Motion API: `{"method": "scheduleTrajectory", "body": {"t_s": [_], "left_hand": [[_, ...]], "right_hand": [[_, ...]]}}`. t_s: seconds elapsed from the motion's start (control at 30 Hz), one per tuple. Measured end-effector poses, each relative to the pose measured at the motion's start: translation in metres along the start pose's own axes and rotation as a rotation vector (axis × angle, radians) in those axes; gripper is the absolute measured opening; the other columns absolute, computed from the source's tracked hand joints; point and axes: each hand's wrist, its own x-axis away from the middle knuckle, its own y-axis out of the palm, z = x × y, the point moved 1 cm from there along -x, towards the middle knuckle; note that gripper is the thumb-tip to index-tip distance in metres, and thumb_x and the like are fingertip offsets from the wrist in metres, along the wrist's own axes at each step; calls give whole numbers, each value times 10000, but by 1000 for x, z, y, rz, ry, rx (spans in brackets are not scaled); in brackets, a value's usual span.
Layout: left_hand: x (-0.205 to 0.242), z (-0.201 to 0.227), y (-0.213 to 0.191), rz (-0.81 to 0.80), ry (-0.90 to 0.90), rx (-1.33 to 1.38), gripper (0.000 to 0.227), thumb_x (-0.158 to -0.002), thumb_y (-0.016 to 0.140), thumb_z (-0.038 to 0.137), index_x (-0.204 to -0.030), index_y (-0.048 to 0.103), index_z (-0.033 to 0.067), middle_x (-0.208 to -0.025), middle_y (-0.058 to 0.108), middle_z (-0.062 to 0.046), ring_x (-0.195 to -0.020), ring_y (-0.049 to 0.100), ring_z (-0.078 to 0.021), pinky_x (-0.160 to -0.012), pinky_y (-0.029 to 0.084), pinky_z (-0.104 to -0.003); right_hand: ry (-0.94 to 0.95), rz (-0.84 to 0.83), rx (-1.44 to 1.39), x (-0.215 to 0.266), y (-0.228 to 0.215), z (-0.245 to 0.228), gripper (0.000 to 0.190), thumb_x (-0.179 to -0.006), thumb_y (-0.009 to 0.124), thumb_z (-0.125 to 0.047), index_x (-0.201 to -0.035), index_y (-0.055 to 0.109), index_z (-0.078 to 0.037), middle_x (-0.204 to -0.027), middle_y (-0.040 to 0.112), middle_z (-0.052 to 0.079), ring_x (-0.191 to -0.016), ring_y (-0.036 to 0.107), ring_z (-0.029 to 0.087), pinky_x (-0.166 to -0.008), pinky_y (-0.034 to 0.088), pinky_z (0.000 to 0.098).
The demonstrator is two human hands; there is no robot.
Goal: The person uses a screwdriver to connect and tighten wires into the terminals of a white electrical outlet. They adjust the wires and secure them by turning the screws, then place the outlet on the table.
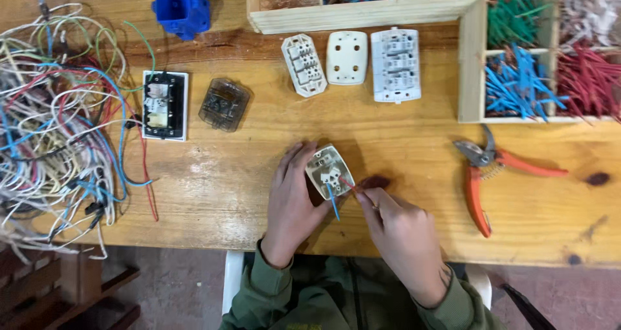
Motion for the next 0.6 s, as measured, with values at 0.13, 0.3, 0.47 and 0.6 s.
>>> {"method": "scheduleTrajectory", "body": {"t_s": [0.13, 0.3, 0.47, 0.6], "left_hand": [[5, -4, 2, 8, 8, 49, 839, -846, 794, 437, -1450, 433, -19, -1499, 520, -176, -1435, 434, -377, -1220, 337, -468], [0, -2, 2, -2, -65, 62, 902, -751, 856, 442, -1444, 478, 5, -1468, 556, -194, -1403, 467, -398, -1182, 346, -474], [0, -4, 7, -17, -128, 29, 987, -672, 868, 490, -1441, 490, -2, -1453, 555, -217, -1366, 485, -396, -1164, 346, -458], [-1, -18, 20, 12, -228, -74, 1064, -479, 929, 479, -1400, 581, 75, -1369, 642, -173, -1256, 584, -387, -1104, 420, -457]], "right_hand": [[7, -29, -3, 13, -10, 9, 179, -998, 636, -328, -1119, 691, -208, -595, 608, 56, -430, 548, 329, -402, 390, 449], [307, -1, -181, 25, -61, 59, 148, -940, 675, -312, -995, 774, -218, -859, 824, -34, -713, 772, 134, -659, 530, 331], [316, 387, 124, -6, -130, 134, 245, -1083, 689, -242, -875, 691, -113, -504, 330, 17, -464, 305, 136, -500, 255, 371], [352, 475, 114, -43, -159, 180, 169, -1083, 706, -223, -954, 741, -118, -491, 462, 7, -441, 453, 183, -519, 331, 370]]}}
